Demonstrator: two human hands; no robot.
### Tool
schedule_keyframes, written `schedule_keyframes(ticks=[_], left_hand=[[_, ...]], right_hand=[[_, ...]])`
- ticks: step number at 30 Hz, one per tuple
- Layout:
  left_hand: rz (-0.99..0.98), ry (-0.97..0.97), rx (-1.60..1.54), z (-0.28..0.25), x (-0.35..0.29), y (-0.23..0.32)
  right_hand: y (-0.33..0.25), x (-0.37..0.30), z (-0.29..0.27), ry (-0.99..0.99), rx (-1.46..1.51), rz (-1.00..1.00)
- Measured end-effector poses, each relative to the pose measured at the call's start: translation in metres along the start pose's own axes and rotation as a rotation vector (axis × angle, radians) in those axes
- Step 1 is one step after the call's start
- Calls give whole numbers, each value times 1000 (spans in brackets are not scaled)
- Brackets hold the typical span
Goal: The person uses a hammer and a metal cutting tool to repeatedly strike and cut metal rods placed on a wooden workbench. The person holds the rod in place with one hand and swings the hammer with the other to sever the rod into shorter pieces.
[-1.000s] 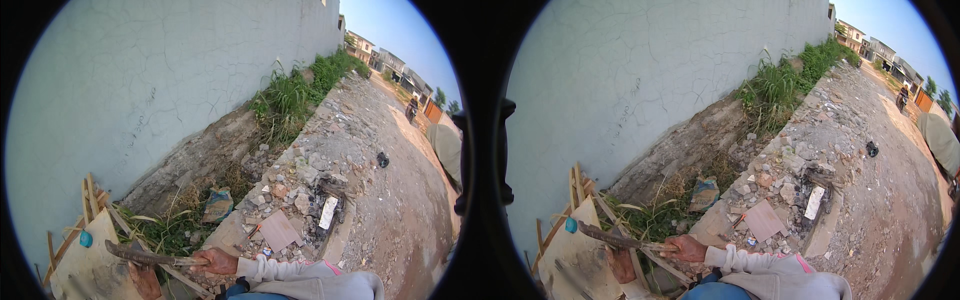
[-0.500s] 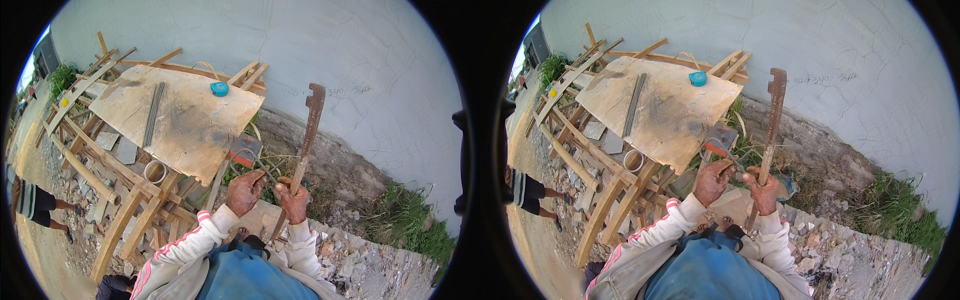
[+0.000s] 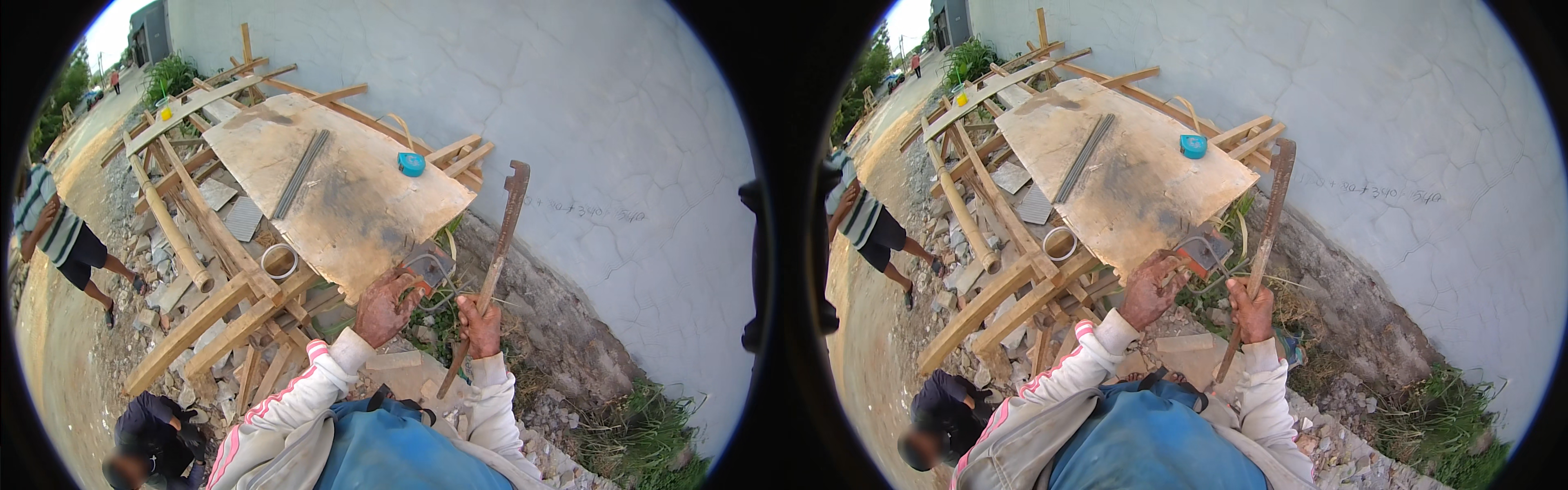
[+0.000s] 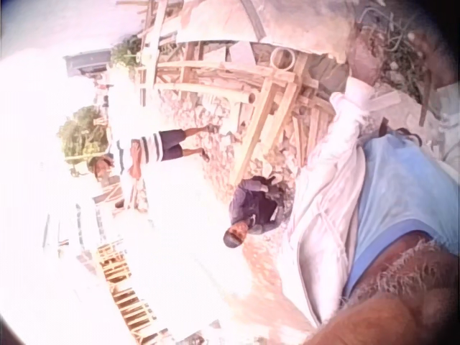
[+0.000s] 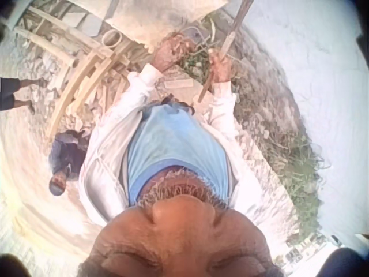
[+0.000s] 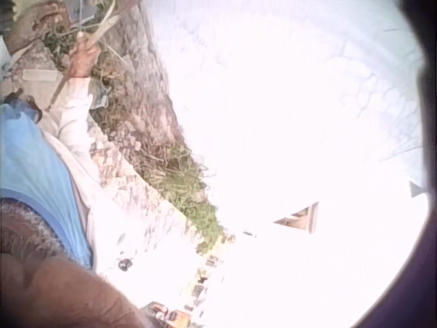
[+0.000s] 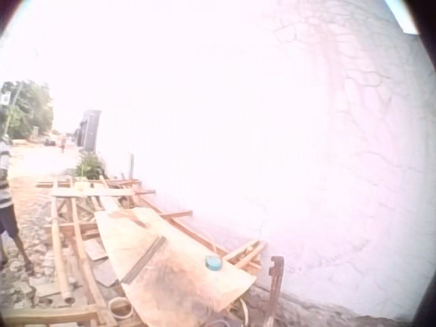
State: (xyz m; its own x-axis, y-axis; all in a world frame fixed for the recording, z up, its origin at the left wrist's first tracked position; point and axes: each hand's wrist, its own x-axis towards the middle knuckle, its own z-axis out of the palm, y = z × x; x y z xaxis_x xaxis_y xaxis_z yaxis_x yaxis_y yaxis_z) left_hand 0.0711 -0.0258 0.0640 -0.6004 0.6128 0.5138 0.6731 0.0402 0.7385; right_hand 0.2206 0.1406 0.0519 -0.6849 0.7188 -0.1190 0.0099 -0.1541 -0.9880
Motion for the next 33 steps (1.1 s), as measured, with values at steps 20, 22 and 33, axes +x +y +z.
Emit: schedule_keyframes(ticks=[20, 22, 33], left_hand=[[-181, -96, 569, 45, 66, -69], [-113, -26, 615, 47, 62, -69], [-83, 4, 605, 55, 61, -76]], right_hand=[[35, 89, -9, -168, 131, 205], [38, 89, -8, -166, 123, 217], [43, 91, -8, -161, 68, 170]])
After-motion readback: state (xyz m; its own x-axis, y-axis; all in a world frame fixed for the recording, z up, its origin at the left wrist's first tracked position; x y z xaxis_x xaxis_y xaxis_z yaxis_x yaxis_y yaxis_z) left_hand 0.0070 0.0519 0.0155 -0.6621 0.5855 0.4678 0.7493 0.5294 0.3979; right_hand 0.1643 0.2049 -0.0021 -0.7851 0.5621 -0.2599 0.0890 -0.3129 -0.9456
